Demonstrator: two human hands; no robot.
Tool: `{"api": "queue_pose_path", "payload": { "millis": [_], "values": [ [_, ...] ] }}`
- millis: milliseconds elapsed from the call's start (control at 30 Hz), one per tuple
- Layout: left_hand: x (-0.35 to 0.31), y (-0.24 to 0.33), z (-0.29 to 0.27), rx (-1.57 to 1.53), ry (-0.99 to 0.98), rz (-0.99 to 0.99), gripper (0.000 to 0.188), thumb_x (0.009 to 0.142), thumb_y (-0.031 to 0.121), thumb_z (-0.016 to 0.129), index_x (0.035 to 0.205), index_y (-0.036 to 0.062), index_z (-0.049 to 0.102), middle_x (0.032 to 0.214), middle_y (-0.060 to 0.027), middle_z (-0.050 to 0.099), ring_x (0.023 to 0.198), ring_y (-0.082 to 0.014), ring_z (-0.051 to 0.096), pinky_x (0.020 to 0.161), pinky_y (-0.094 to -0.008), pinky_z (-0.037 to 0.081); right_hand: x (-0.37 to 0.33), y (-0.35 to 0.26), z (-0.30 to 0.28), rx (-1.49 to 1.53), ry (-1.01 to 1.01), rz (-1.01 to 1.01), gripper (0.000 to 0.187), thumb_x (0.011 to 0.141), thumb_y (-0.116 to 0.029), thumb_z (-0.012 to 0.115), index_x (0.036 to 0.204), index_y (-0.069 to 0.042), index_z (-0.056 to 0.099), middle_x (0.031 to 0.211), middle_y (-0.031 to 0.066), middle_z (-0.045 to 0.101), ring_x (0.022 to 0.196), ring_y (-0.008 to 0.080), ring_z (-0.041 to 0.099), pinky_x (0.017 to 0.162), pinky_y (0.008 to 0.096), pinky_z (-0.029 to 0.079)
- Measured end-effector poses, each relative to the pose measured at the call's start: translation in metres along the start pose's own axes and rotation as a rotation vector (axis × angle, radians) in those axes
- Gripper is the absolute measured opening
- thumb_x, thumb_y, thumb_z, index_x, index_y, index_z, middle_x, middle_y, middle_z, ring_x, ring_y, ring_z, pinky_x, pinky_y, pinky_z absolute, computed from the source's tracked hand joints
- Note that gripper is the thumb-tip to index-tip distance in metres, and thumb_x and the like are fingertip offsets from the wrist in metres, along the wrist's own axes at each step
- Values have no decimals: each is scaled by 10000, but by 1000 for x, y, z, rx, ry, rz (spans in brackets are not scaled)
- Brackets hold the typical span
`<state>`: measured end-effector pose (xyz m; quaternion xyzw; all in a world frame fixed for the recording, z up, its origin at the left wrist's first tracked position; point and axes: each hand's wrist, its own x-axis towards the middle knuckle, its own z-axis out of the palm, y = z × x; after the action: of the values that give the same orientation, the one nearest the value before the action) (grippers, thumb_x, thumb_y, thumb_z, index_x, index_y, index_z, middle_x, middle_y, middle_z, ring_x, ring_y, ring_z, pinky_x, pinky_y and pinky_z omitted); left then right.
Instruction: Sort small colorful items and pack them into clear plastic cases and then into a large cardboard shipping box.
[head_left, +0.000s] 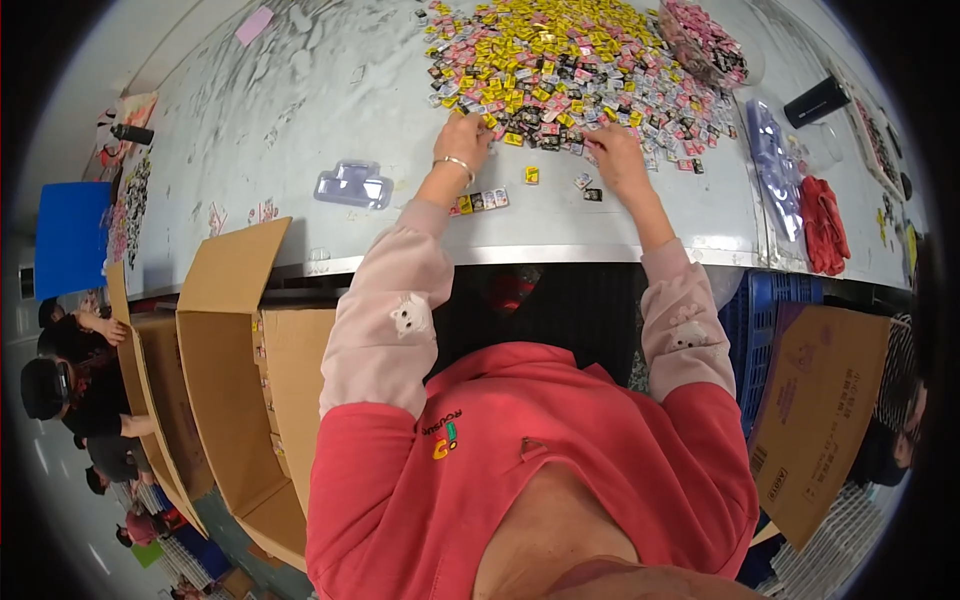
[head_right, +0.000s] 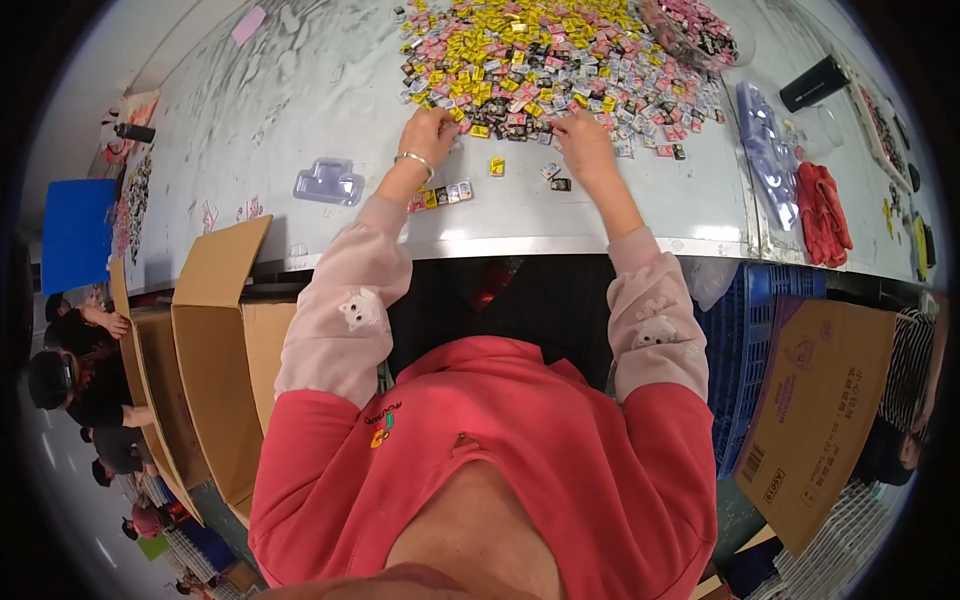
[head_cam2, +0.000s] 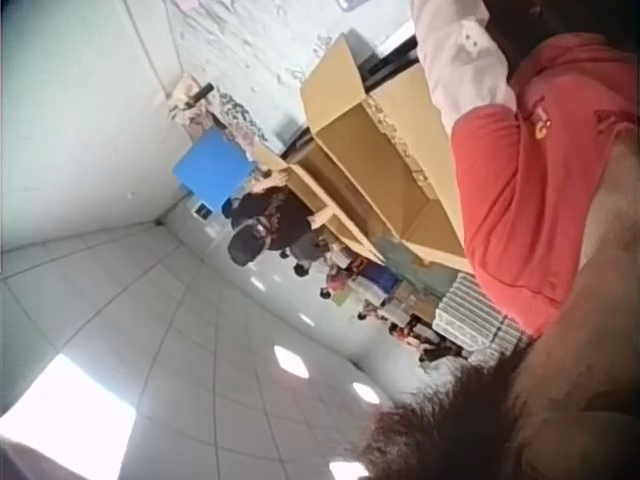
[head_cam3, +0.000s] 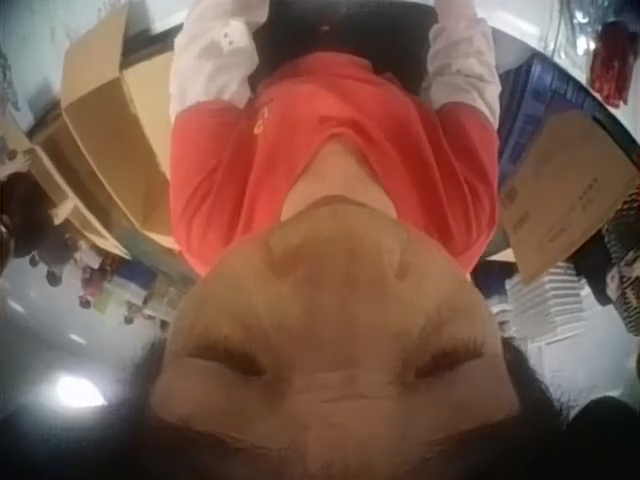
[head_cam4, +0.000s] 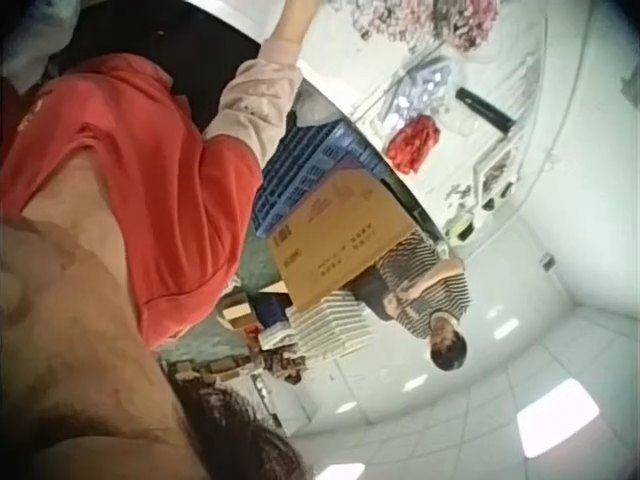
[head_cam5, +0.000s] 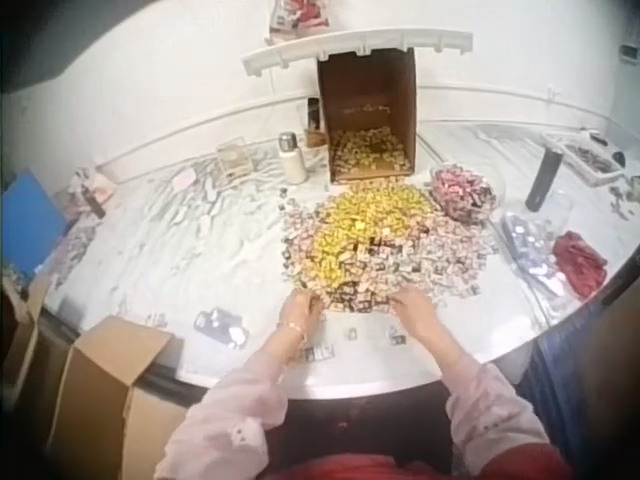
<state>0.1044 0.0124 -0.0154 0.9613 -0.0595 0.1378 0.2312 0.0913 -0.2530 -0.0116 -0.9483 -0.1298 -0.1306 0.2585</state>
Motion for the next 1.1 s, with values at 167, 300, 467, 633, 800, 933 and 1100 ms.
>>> {"api": "queue_pose_path", "payload": {
  "millis": [167, 300, 467, 633, 800, 933, 1100],
  "values": [
    [2, -15, -2, -168, -73, -9, 113, 752, 122, 665, 838, 60, 625, 774, -146, 638, 687, -297, 624, 649, -356, 505, 3, 6, -8, 178, -68, 21, 161, 770, -111, 635, 911, -41, 663, 864, 149, 622, 819, 307, 602, 727, 374, 476],
    [-3, -17, -20, -360, -59, -76, 134, 768, 52, 643, 886, 36, 583, 717, -89, 620, 637, -173, 619, 595, -290, 497, 7, -1, 3, 38, -40, 50, 167, 760, -179, 646, 870, -55, 666, 888, 152, 612, 841, 321, 600, 743, 398, 475],
    [-19, -38, -54, -900, -264, -274, 51, 820, 15, 603, 867, 16, 584, 725, -9, 616, 651, -73, 585, 591, -224, 488, 11, 6, -1, 61, -144, 64, 175, 763, -169, 635, 897, -58, 655, 896, 141, 610, 851, 312, 599, 734, 398, 474],
    [-52, -19, -54, -497, -298, -90, 66, 765, 30, 667, 798, 9, 614, 722, -41, 630, 635, -95, 599, 598, -230, 484, 8, 3, 4, 143, -58, 55, 172, 777, -129, 608, 935, -64, 620, 877, 140, 604, 827, 308, 593, 719, 405, 467],
    [-71, -23, -50, -349, -78, 16, 89, 673, 56, 735, 737, 34, 677, 743, -91, 620, 613, -228, 620, 592, -318, 505, 6, -8, 1, 7, 106, -73, 128, 785, -103, 611, 904, -58, 630, 843, 119, 609, 784, 266, 612, 670, 370, 483],
    [-80, -22, -45, -356, -17, 32, 109, 695, 83, 755, 771, 34, 694, 736, -68, 634, 587, -157, 609, 564, -268, 497, 8, -46, 20, 681, 63, 79, 121, 787, -84, 640, 902, -46, 638, 797, 89, 626, 677, 169, 613, 592, 279, 485],
    [-84, -19, -41, -286, 49, -53, 118, 691, 89, 755, 734, 23, 667, 706, -90, 622, 569, -165, 601, 535, -274, 484, 9, -95, 6, 573, -199, 45, 92, 751, -97, 655, 821, -37, 651, 718, 67, 629, 639, 164, 607, 590, 288, 486]
  ]
}}
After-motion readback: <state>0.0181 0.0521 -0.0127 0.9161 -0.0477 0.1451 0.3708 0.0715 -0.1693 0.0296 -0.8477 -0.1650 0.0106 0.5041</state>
